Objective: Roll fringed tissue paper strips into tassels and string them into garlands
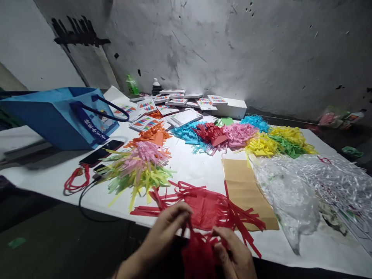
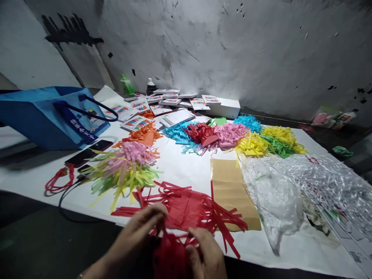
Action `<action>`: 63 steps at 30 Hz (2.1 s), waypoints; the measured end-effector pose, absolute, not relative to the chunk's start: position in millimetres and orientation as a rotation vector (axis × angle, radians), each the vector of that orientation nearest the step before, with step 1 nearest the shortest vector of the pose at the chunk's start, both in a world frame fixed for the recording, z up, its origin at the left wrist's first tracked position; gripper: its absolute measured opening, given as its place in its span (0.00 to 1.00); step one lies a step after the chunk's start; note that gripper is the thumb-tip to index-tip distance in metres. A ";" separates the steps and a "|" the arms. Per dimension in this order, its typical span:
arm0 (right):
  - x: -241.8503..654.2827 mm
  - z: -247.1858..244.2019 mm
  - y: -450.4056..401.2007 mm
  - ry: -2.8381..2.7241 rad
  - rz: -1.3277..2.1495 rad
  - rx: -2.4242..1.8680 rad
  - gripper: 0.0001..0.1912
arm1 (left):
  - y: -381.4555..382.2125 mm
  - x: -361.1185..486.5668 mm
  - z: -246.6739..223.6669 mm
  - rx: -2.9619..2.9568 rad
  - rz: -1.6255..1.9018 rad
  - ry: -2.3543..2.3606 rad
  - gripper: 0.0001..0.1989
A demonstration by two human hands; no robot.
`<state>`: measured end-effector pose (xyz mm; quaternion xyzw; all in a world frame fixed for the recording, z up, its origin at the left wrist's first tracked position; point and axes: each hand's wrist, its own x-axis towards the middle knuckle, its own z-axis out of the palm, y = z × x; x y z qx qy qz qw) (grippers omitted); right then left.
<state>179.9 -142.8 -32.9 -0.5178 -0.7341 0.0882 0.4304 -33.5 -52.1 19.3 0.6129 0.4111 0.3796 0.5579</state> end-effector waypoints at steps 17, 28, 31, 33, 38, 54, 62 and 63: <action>176.5 -67.0 -113.7 -2.188 -0.318 -1.187 0.16 | -1.6 -20.7 -10.1 2.779 0.359 0.479 0.23; 257.8 -80.4 -163.6 -0.971 -0.332 -1.733 0.17 | 2.9 -29.3 -40.0 2.662 0.428 0.636 0.23; 230.8 -63.0 -158.1 -1.409 -0.477 -1.560 0.25 | -6.3 -18.7 -36.1 2.627 0.382 0.536 0.24; 202.4 -53.3 -145.9 -1.947 -0.358 -1.398 0.24 | -9.0 -14.7 -33.2 2.612 0.356 0.484 0.26; 177.8 -64.3 -127.3 -2.272 -0.496 -1.288 0.21 | 11.5 -39.3 -34.1 2.719 0.404 0.675 0.26; 201.9 -81.3 -138.6 -2.120 -0.352 -1.280 0.18 | -41.7 -22.9 -40.3 2.616 0.723 0.594 0.10; 176.2 -52.8 -104.9 -1.806 -0.117 -1.607 0.10 | -27.4 -16.6 -30.5 2.496 0.505 1.205 0.10; 173.1 -51.9 -97.8 -1.790 -0.117 -1.651 0.11 | -25.4 -13.1 -32.5 2.508 0.484 1.286 0.10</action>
